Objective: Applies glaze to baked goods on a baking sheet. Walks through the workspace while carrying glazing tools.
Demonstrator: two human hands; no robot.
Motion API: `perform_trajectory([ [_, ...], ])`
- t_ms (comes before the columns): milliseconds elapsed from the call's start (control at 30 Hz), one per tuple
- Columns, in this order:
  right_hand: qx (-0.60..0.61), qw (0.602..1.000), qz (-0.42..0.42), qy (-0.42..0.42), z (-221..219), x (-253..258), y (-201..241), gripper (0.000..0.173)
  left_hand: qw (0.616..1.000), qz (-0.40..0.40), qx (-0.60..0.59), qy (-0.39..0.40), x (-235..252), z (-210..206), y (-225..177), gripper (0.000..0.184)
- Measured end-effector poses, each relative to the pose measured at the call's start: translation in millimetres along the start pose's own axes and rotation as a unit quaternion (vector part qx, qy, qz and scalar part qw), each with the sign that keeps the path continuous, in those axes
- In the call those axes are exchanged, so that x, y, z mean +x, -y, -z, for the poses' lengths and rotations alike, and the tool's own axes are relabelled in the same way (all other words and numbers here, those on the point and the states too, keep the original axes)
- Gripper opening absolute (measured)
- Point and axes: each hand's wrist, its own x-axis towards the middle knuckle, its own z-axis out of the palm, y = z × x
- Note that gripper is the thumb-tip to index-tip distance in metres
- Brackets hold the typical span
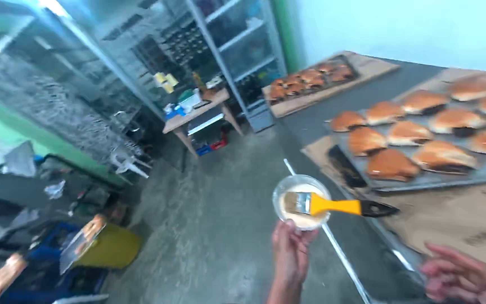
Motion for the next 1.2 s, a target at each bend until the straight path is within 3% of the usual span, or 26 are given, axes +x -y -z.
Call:
perform_trajectory([
  [67,-0.012,1.000,0.002,-0.011,-62,54,1,0.086,1.000,0.003,0.006,-0.025,-7,35,-30,0.026],
  [100,-0.008,1.000,-0.004,-0.028,-93,77,-1,0.083,0.999,0.002,0.007,-0.037,-11,53,-47,0.027],
  [233,0.036,0.996,-0.001,-0.083,-205,153,-16,0.045,0.993,-0.049,0.023,-0.108,-24,120,-114,0.029],
  [367,0.032,0.999,-0.039,-0.012,-286,216,-34,0.030,0.970,-0.133,0.077,-0.191,-33,176,-169,0.031],
  [400,0.013,0.999,-0.021,0.031,-301,230,-38,0.026,0.962,-0.149,0.091,-0.209,-33,188,-180,0.032],
  [467,-0.042,0.984,0.096,0.145,-320,263,-49,0.026,0.950,-0.168,0.120,-0.235,-30,213,-197,0.034],
  [533,-0.099,0.938,0.232,0.237,-338,302,-54,0.026,0.942,-0.180,0.128,-0.254,-22,235,-213,0.035],
  [600,-0.117,0.895,0.314,0.294,-358,344,-54,0.024,0.933,-0.195,0.123,-0.276,-8,255,-233,0.037],
  [667,-0.106,0.880,0.341,0.315,-382,386,-62,0.024,0.924,-0.214,0.124,-0.292,14,275,-256,0.037],
  [867,-0.014,0.911,0.228,0.343,-473,504,-129,0.027,0.899,-0.233,0.137,-0.345,102,335,-323,0.030],
  [1033,-0.005,0.874,0.253,0.414,-545,615,-137,0.025,0.881,-0.253,0.124,-0.379,161,390,-392,0.025],
  [1200,0.014,0.884,0.200,0.423,-614,726,-164,0.021,0.885,-0.261,0.093,-0.374,233,466,-473,0.028],
])
